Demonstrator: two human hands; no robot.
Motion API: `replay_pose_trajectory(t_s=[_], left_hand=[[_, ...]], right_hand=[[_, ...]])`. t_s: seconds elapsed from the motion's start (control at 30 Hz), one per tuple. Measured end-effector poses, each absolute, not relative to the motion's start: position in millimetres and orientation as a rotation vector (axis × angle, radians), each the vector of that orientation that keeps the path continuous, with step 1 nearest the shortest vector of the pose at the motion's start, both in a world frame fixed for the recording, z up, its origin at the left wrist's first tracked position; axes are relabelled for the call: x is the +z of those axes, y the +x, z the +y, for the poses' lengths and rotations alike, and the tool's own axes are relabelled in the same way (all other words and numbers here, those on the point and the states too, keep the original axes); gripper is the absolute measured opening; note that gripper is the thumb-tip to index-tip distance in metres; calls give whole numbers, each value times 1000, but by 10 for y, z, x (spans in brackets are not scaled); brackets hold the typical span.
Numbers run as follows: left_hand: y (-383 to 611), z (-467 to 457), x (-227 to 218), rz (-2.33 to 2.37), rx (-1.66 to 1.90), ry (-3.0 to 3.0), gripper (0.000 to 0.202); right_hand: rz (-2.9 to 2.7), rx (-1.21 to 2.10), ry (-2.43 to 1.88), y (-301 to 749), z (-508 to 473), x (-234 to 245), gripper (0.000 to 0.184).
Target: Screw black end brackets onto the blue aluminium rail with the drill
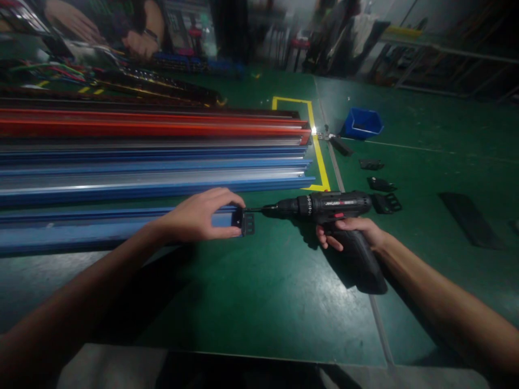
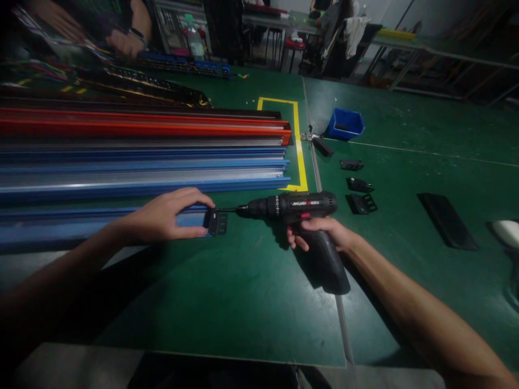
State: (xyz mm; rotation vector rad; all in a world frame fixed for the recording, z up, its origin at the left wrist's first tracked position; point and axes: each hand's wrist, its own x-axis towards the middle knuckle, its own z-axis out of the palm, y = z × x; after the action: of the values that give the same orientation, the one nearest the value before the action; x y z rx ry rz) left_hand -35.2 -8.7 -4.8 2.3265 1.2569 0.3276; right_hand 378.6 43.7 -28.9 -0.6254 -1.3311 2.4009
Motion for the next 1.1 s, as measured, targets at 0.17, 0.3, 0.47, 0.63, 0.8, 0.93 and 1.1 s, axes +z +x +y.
replay_pose_trajectory(t_s=[0.17,0.3,0.47,0.63,0.8,0.93,1.1], left_hand=[[-337,-86,-31,1251,324,2328,52],[-319,-92,-8,1244,324,2329,51],[-324,-94,-15,1231,354,2345,51],[-331,-92,-30,1225,365,2358,50],[-326,-95,-25,1238,350,2350,50],[-333,-92,-28,1247,339,2345,50],[-341,-90,-46,1225,357,2366,49]], right_hand=[[-1351,2403,-622,3803,449,-305,38],[-1375,2404,-570,3808,467,-347,40],[-1424,2397,-529,3812,477,-359,39],[-1415,2407,-528,3828,478,-362,39],[-1390,2416,-526,3822,473,-365,39],[-1379,2422,-515,3814,472,-370,38],[-1379,2431,-526,3829,474,-372,39]])
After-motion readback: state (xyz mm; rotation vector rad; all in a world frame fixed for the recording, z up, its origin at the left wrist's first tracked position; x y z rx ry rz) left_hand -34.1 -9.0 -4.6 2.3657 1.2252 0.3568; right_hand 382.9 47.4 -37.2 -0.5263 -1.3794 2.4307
